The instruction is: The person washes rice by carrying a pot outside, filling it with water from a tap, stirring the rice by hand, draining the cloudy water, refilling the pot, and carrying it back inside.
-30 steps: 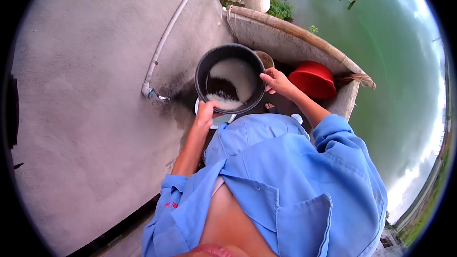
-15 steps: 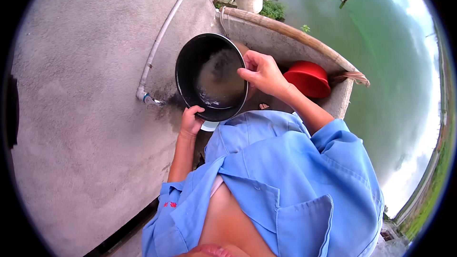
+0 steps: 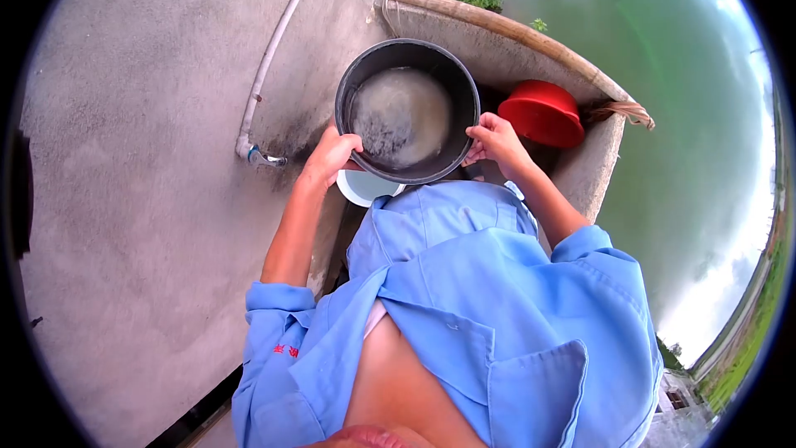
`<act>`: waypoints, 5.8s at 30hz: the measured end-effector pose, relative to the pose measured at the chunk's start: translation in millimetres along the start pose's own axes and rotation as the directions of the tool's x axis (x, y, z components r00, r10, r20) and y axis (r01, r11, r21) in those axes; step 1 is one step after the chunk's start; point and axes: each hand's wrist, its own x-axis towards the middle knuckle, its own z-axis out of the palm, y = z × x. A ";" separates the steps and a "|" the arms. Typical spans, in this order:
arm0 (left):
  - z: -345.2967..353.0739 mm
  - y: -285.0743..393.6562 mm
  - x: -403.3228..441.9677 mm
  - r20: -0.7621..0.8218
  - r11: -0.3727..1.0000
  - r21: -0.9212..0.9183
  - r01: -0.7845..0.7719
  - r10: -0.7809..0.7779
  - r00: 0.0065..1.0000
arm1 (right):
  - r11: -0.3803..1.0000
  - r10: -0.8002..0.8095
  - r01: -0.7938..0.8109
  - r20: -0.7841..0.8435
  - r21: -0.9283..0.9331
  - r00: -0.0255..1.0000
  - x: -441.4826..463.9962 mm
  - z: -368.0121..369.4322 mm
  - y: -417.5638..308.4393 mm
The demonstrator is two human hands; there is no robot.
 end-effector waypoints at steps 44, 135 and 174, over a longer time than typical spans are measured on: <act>44.4 55.3 80.6 0.391 0.889 0.375 -0.263 0.106 0.914 | 0.987 0.019 0.032 -0.310 0.157 0.951 -85.1 -2.2 39.7; 46.7 87.1 10.6 0.352 0.922 0.043 -0.385 0.347 0.869 | 0.890 -0.367 0.439 -0.378 0.123 0.850 -120.9 6.5 -12.9; 38.2 -97.4 10.9 -0.232 0.962 -0.273 -0.005 -0.061 0.971 | 0.952 0.152 -0.182 -0.138 -0.245 0.979 14.8 -14.1 35.4</act>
